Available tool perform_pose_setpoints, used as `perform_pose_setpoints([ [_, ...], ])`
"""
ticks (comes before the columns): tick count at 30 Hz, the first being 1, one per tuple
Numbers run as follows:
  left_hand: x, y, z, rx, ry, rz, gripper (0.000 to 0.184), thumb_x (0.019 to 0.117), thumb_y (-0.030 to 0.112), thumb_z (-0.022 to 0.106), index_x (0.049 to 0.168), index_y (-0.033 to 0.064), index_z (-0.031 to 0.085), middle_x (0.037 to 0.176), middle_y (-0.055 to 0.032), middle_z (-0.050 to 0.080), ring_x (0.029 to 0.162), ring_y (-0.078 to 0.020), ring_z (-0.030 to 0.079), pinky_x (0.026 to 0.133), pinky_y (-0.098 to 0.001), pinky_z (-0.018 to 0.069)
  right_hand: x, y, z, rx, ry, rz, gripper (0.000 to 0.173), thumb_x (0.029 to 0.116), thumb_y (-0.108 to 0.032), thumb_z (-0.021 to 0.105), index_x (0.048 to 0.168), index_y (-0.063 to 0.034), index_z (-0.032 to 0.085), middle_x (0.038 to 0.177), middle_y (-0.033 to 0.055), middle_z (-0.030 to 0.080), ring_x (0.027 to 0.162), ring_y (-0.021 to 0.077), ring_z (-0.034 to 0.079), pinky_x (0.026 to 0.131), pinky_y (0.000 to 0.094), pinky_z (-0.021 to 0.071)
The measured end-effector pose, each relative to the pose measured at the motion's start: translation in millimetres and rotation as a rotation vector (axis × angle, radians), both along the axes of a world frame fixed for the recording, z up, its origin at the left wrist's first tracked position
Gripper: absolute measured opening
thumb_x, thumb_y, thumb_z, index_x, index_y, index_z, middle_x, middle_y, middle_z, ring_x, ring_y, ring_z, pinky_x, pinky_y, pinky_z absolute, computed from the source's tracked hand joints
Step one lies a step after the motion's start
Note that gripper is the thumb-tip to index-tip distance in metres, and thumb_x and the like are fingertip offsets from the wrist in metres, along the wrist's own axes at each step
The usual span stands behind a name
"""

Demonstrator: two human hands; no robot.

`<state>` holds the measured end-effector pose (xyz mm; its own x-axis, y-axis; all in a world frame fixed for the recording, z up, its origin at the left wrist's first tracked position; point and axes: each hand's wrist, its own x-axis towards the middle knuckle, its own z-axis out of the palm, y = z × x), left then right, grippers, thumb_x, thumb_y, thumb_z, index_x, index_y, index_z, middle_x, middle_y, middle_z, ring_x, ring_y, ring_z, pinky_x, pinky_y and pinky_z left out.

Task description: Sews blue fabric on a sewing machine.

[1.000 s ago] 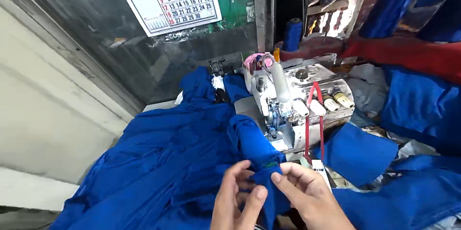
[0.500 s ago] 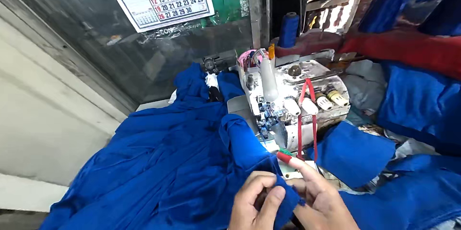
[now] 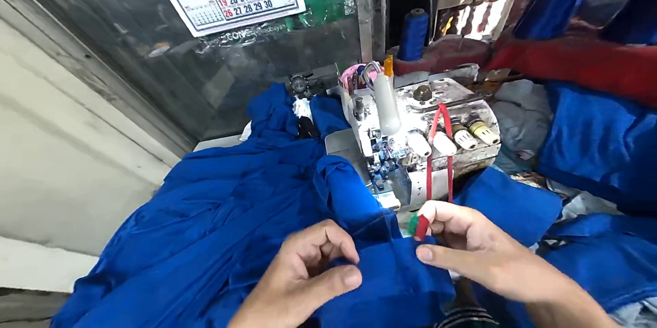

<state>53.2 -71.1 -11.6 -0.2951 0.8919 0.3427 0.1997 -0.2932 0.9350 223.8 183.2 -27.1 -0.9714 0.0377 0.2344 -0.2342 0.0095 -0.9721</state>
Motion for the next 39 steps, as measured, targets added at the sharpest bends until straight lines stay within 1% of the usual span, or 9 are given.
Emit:
perform_pose_setpoints([
  [5,-26,-19,12,-0.419,0.232,-0.075,0.019,0.0992,0.029,0.069,0.105,0.0129,0.076,0.097,0.002,0.074,0.084,-0.0073,0.069,0.074,-0.0248,0.0585,-7,7,26,0.336,-0.248,0.117,0.022,0.0963,-0.027,0.073,0.114,-0.0152,0.067,0.096,0.0024,0.072,0.07,0.0123,0.068,0.053,0.0266,0.0573],
  [9,-21,-29,10,-0.519,0.24,-0.03,0.031,0.0926,0.042,0.075,0.113,0.0182,0.074,0.098,0.0041,0.074,0.083,-0.006,0.069,0.071,-0.0259,0.059,0,-17,15,0.741,-0.111,-0.012,0.046,0.0788,-0.05,0.085,0.11,-0.0227,0.065,0.103,-0.0087,0.066,0.097,0.0027,0.063,0.083,0.0294,0.0572],
  [12,-7,-35,-9,-0.378,0.221,0.006,0.047,0.0784,0.033,0.09,0.114,0.0167,0.064,0.104,0.0027,0.068,0.089,-0.0069,0.065,0.076,-0.0262,0.0578,7,-25,-13,0.547,0.087,-0.188,0.026,0.0835,-0.03,0.084,0.104,-0.019,0.072,0.099,-0.0056,0.072,0.091,0.0068,0.069,0.079,0.0301,0.0621],
  [18,17,-25,-13,-0.306,0.367,0.319,0.023,0.1001,0.035,0.067,0.105,0.0128,0.07,0.094,0.0027,0.071,0.085,-0.0056,0.066,0.075,-0.0246,0.0565,7,-40,-41,0.184,0.205,-0.377,0.014,0.0901,-0.022,0.08,0.092,-0.0088,0.076,0.089,0.0054,0.075,0.082,0.0162,0.072,0.075,0.032,0.062],
  [23,14,-20,-23,-0.266,0.341,0.416,0.02,0.1011,0.033,0.066,0.095,0.0147,0.07,0.079,0.0039,0.067,0.064,-0.0079,0.062,0.056,-0.0245,0.0537,2,-38,-41,0.188,0.196,-0.454,0.015,0.0872,-0.021,0.082,0.084,-0.0106,0.071,0.086,0.0045,0.075,0.078,0.0159,0.072,0.068,0.0301,0.0613],
  [27,19,-19,-13,-0.432,0.384,0.497,0.032,0.0952,0.04,0.071,0.117,0.0177,0.064,0.084,0.0062,0.069,0.07,-0.0082,0.066,0.061,-0.0265,0.0569,6,-32,-28,0.212,0.125,-0.474,0.022,0.0823,-0.024,0.086,0.087,-0.014,0.067,0.083,0.001,0.07,0.074,0.0163,0.07,0.065,0.0321,0.0629],
  [31,9,-29,-20,-0.535,0.373,0.318,0.027,0.0998,0.043,0.065,0.097,0.0166,0.068,0.078,0.0043,0.066,0.065,-0.0076,0.062,0.058,-0.0274,0.0535,20,-24,-22,0.321,-0.161,-0.349,0.031,0.0908,-0.034,0.079,0.117,-0.0208,0.069,0.092,-0.0037,0.076,0.064,0.0136,0.072,0.05,0.0298,0.0623],
  [34,-12,-33,6,-0.54,0.387,0.135,0.023,0.1043,0.035,0.059,0.104,0.0139,0.068,0.078,0.0017,0.066,0.065,-0.0089,0.062,0.058,-0.0264,0.055,25,-25,-27,0.445,-0.193,-0.348,0.023,0.0998,-0.04,0.066,0.104,-0.0201,0.076,0.084,-0.0085,0.076,0.069,0.0068,0.073,0.062,0.0287,0.065],
  [39,-28,20,69,-0.266,0.668,0.426,0.011,0.0981,0.033,0.069,0.097,0.023,0.073,0.081,0.0086,0.07,0.064,-0.006,0.064,0.053,-0.025,0.0554,0,-50,-34,0.367,0.008,-0.652,0.021,0.0977,-0.04,0.068,0.096,-0.022,0.079,0.12,-0.0022,0.072,0.085,0.0117,0.073,0.07,0.031,0.0656],
])
